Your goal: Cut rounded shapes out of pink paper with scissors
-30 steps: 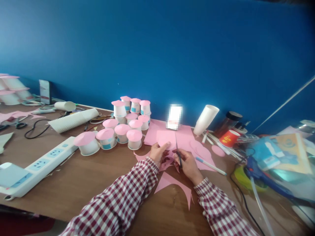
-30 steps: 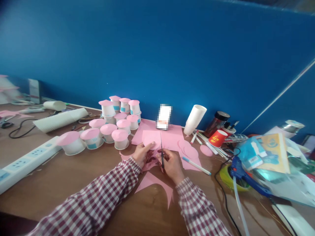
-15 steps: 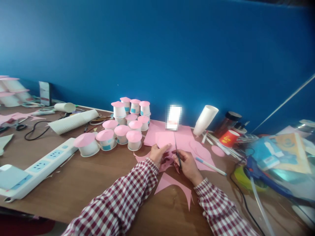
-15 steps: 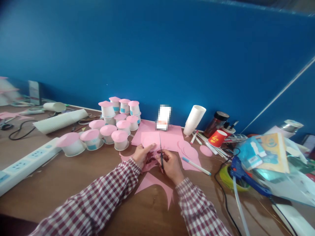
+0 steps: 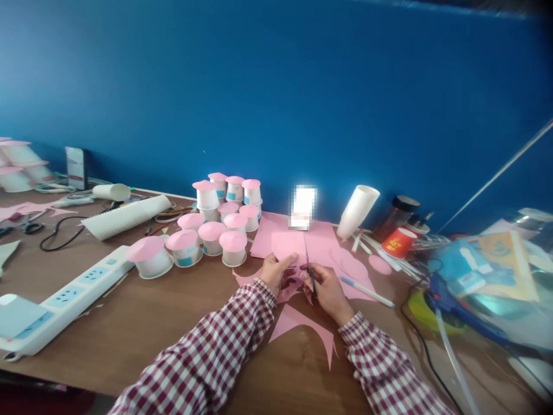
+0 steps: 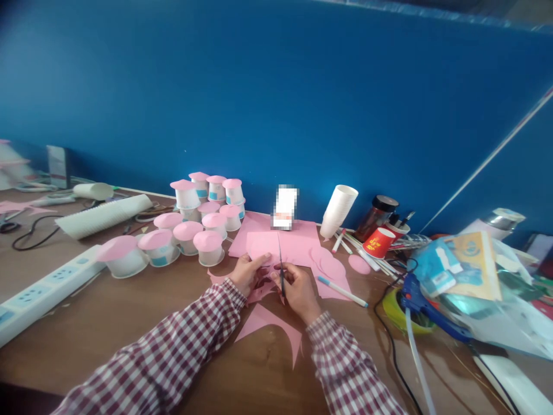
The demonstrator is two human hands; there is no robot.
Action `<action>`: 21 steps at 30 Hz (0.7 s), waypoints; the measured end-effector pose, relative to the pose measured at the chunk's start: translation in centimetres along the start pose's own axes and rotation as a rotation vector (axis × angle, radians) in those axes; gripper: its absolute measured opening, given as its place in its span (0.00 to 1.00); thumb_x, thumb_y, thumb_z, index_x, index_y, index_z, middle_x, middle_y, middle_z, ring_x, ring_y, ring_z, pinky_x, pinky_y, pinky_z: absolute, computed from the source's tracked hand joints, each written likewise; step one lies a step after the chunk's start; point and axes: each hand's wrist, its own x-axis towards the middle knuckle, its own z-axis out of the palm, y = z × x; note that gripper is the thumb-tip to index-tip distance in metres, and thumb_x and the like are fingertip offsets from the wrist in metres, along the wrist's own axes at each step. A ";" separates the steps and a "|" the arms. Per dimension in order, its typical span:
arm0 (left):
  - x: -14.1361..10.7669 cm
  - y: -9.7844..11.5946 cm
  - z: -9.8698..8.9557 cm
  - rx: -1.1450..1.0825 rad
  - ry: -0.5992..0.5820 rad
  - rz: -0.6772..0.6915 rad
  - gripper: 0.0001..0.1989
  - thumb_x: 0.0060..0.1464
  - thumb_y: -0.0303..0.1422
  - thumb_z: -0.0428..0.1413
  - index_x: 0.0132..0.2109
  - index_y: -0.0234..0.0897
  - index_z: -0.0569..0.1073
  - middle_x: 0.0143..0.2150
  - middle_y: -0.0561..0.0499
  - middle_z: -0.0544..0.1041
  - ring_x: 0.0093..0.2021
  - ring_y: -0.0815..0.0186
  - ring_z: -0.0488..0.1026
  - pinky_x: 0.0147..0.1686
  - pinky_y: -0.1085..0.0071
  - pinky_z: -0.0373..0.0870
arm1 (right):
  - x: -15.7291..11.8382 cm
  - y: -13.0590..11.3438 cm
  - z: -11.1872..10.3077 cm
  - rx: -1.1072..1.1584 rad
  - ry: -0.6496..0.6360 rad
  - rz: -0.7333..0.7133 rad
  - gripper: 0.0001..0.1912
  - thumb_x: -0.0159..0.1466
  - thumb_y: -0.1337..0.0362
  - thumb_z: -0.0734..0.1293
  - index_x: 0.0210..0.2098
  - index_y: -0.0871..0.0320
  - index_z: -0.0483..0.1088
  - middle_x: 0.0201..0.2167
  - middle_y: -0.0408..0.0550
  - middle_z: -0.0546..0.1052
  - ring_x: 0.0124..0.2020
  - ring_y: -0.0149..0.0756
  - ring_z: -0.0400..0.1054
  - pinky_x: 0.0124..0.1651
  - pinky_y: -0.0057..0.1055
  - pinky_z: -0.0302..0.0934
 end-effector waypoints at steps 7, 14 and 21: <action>0.4 -0.4 -0.1 0.007 0.040 0.056 0.21 0.34 0.39 0.69 0.32 0.34 0.69 0.24 0.54 0.69 0.22 0.71 0.67 0.17 0.75 0.66 | 0.1 -0.1 0.1 0.012 -0.014 0.015 0.19 0.60 0.51 0.67 0.42 0.59 0.68 0.15 0.37 0.67 0.11 0.28 0.59 0.13 0.24 0.55; 0.4 -0.3 -0.1 0.013 0.031 0.052 0.20 0.35 0.39 0.68 0.33 0.34 0.69 0.24 0.52 0.70 0.22 0.70 0.68 0.17 0.74 0.66 | 0.1 -0.4 0.1 0.028 -0.023 0.002 0.19 0.59 0.53 0.69 0.43 0.60 0.68 0.15 0.36 0.67 0.12 0.27 0.59 0.14 0.23 0.54; 0.4 -0.2 0.0 0.009 0.045 0.055 0.20 0.36 0.38 0.68 0.33 0.34 0.69 0.24 0.52 0.71 0.22 0.70 0.69 0.18 0.74 0.67 | 0.1 -0.3 0.0 0.018 -0.018 0.009 0.19 0.59 0.53 0.69 0.43 0.59 0.68 0.16 0.36 0.67 0.12 0.28 0.60 0.14 0.24 0.54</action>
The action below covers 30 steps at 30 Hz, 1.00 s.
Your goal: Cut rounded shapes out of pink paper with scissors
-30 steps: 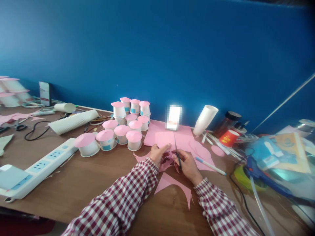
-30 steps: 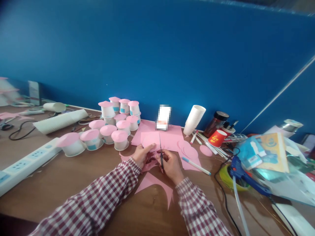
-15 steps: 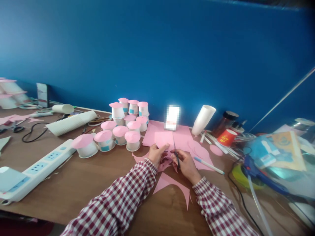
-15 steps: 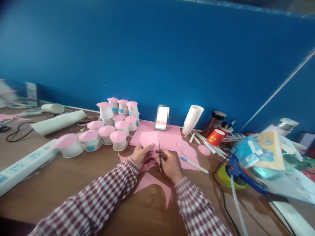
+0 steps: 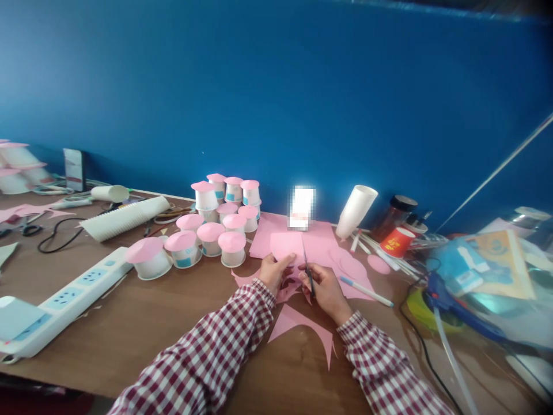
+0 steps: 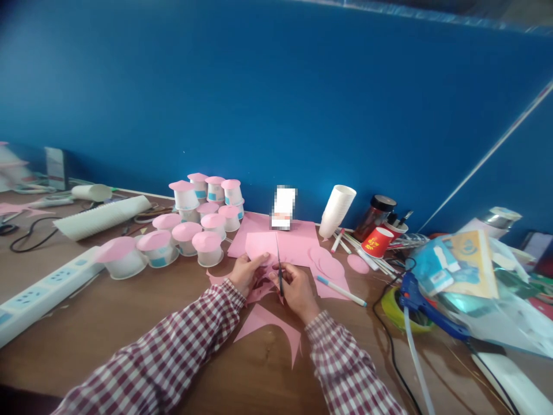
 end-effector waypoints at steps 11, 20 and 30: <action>-0.1 0.0 0.0 0.002 -0.013 0.004 0.20 0.34 0.39 0.68 0.31 0.34 0.69 0.23 0.53 0.70 0.21 0.71 0.67 0.16 0.75 0.66 | 0.0 0.1 -0.1 -0.006 -0.012 -0.011 0.16 0.60 0.56 0.68 0.43 0.60 0.68 0.16 0.36 0.68 0.12 0.27 0.60 0.15 0.23 0.54; -0.2 0.1 0.2 0.008 0.013 -0.018 0.22 0.33 0.40 0.69 0.33 0.34 0.69 0.24 0.52 0.70 0.22 0.69 0.68 0.16 0.74 0.67 | 0.0 0.1 0.0 -0.005 -0.011 -0.010 0.16 0.60 0.56 0.68 0.43 0.60 0.68 0.15 0.36 0.67 0.12 0.28 0.60 0.15 0.23 0.54; -0.3 0.1 0.1 0.001 -0.008 -0.034 0.21 0.35 0.40 0.68 0.33 0.35 0.68 0.25 0.53 0.69 0.22 0.69 0.67 0.16 0.71 0.68 | 0.0 0.1 -0.1 -0.015 -0.015 -0.021 0.16 0.60 0.56 0.68 0.43 0.60 0.68 0.15 0.36 0.67 0.12 0.27 0.60 0.15 0.23 0.55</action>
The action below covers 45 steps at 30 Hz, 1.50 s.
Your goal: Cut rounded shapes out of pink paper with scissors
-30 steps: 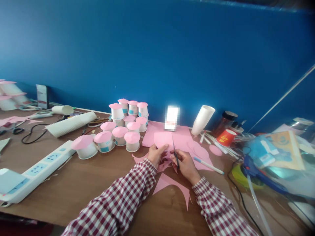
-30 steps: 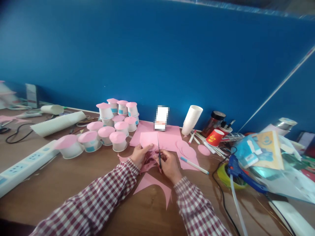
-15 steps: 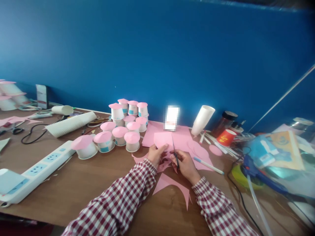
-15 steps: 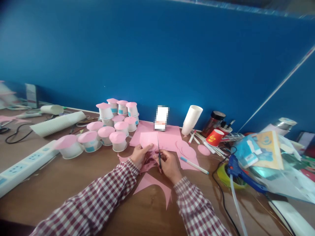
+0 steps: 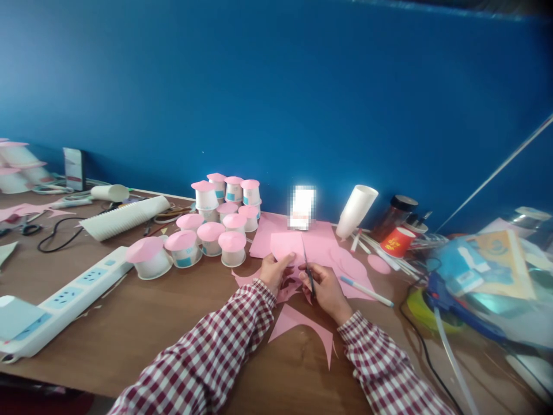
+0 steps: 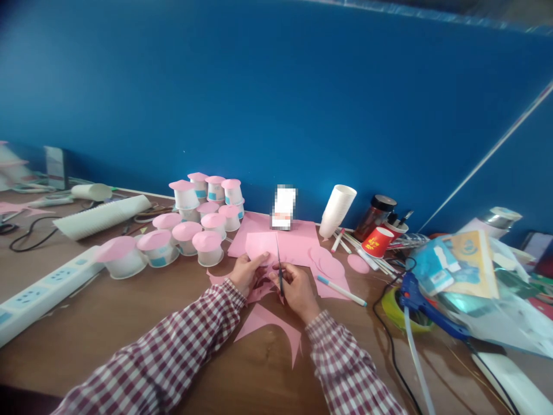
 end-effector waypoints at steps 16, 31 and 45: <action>-0.1 0.0 0.1 0.005 0.007 0.011 0.21 0.34 0.40 0.68 0.29 0.34 0.67 0.22 0.54 0.67 0.21 0.70 0.65 0.17 0.71 0.69 | 0.0 0.2 0.0 0.007 0.011 0.013 0.17 0.60 0.52 0.67 0.41 0.60 0.68 0.16 0.37 0.67 0.12 0.27 0.60 0.14 0.23 0.56; -0.2 0.2 0.1 0.021 0.022 -0.002 0.21 0.34 0.40 0.68 0.28 0.35 0.66 0.20 0.54 0.67 0.20 0.70 0.65 0.16 0.72 0.66 | 0.0 -0.1 0.0 0.044 -0.021 0.032 0.18 0.61 0.52 0.66 0.41 0.60 0.67 0.17 0.37 0.68 0.13 0.27 0.60 0.14 0.23 0.55; 0.1 0.0 0.0 0.032 0.019 0.026 0.19 0.36 0.39 0.67 0.27 0.34 0.66 0.18 0.54 0.66 0.18 0.70 0.65 0.14 0.74 0.63 | 0.0 -0.1 0.0 0.039 -0.003 0.033 0.17 0.61 0.51 0.67 0.40 0.59 0.68 0.15 0.36 0.67 0.12 0.27 0.60 0.13 0.23 0.55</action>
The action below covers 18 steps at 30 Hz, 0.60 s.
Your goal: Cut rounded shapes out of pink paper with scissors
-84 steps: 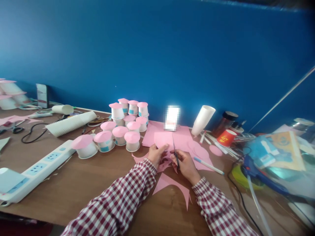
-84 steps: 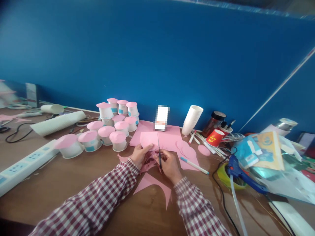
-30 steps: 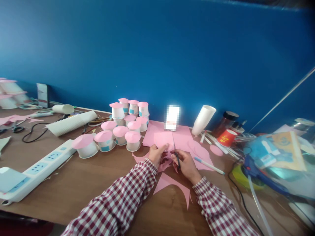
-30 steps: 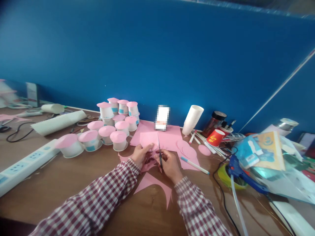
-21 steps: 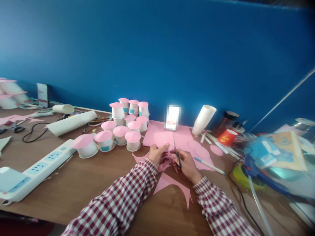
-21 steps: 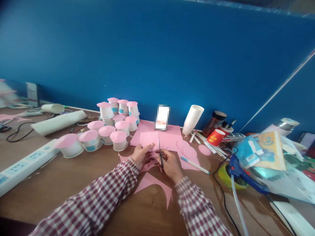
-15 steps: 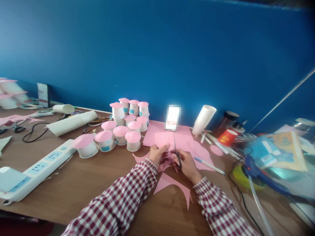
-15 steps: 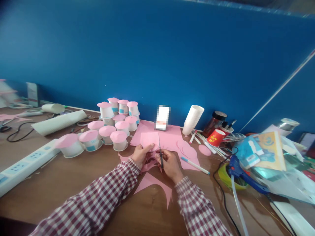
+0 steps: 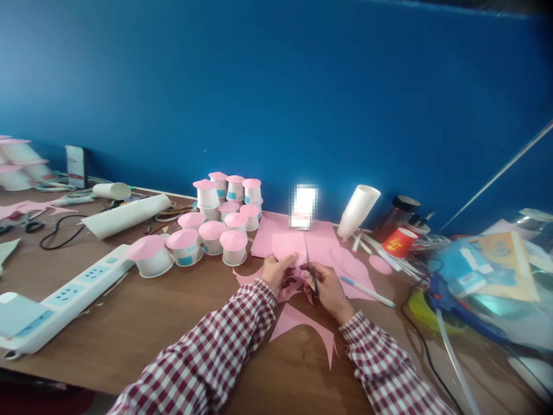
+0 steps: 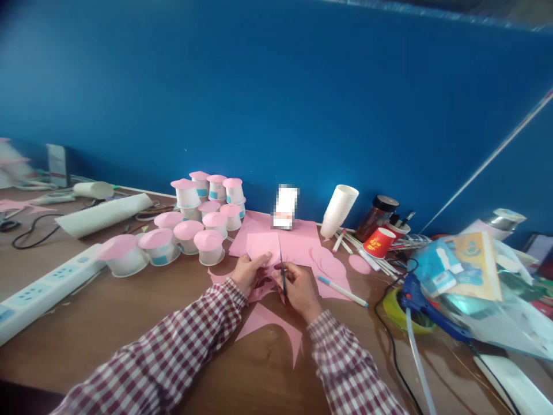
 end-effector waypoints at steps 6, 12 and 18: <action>-0.1 0.0 0.0 -0.013 -0.006 0.021 0.19 0.35 0.39 0.68 0.27 0.34 0.67 0.18 0.55 0.66 0.17 0.71 0.63 0.14 0.73 0.63 | 0.0 0.1 0.0 0.005 0.004 0.004 0.16 0.61 0.52 0.67 0.39 0.59 0.68 0.15 0.36 0.67 0.12 0.27 0.60 0.14 0.23 0.56; -0.1 0.0 0.0 -0.010 -0.016 0.014 0.20 0.35 0.39 0.68 0.27 0.34 0.67 0.18 0.55 0.65 0.17 0.72 0.64 0.15 0.74 0.64 | -0.1 -0.2 0.0 0.011 0.001 0.017 0.17 0.61 0.52 0.67 0.39 0.59 0.68 0.15 0.36 0.66 0.11 0.27 0.60 0.13 0.23 0.55; -0.2 0.1 0.1 -0.015 -0.004 0.013 0.20 0.33 0.39 0.69 0.27 0.33 0.67 0.18 0.55 0.65 0.17 0.72 0.64 0.16 0.74 0.64 | 0.0 0.0 0.0 0.037 0.002 0.028 0.16 0.60 0.52 0.68 0.39 0.59 0.68 0.15 0.35 0.65 0.11 0.27 0.59 0.12 0.23 0.54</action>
